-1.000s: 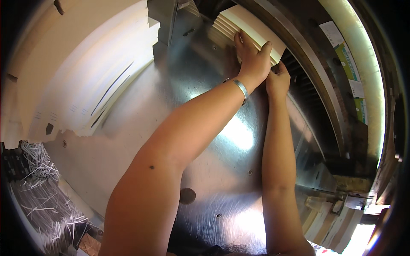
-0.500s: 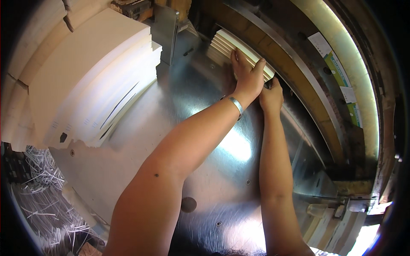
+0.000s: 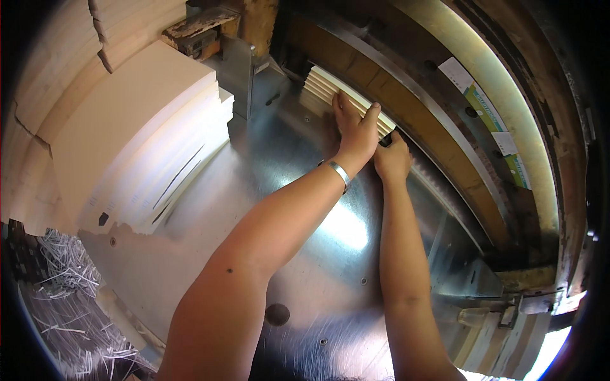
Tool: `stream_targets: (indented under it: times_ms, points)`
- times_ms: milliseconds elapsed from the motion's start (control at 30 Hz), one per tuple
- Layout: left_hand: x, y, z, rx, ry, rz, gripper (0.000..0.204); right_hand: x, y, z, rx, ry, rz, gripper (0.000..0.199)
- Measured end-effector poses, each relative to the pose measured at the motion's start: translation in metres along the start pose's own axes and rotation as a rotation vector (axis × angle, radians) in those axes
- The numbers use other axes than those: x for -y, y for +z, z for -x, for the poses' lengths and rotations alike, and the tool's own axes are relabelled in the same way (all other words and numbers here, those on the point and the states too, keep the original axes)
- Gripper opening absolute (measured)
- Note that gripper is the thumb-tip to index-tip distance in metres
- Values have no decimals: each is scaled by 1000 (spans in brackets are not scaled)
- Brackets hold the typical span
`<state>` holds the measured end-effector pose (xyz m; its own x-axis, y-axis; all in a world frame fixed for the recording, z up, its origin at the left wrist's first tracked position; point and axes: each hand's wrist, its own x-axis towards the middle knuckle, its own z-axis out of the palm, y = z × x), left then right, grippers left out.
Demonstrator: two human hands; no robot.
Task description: The person aligns stacks of paper on a cutting machine bed and operates the cutter, then removes the cut paper and places the scrap into a bag.
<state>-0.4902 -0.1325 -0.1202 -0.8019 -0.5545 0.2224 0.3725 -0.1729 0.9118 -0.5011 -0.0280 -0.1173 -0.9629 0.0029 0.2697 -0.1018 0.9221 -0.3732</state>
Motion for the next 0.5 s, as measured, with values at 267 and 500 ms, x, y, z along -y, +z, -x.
stream_targets:
  times_ms: [267,500]
  points:
    - [-1,0,0,6,-13,-12,93,2,-5,1,39,2,8,63]
    - [-5,-4,0,40,-59,23,95,2,-5,2,81,-3,32,74]
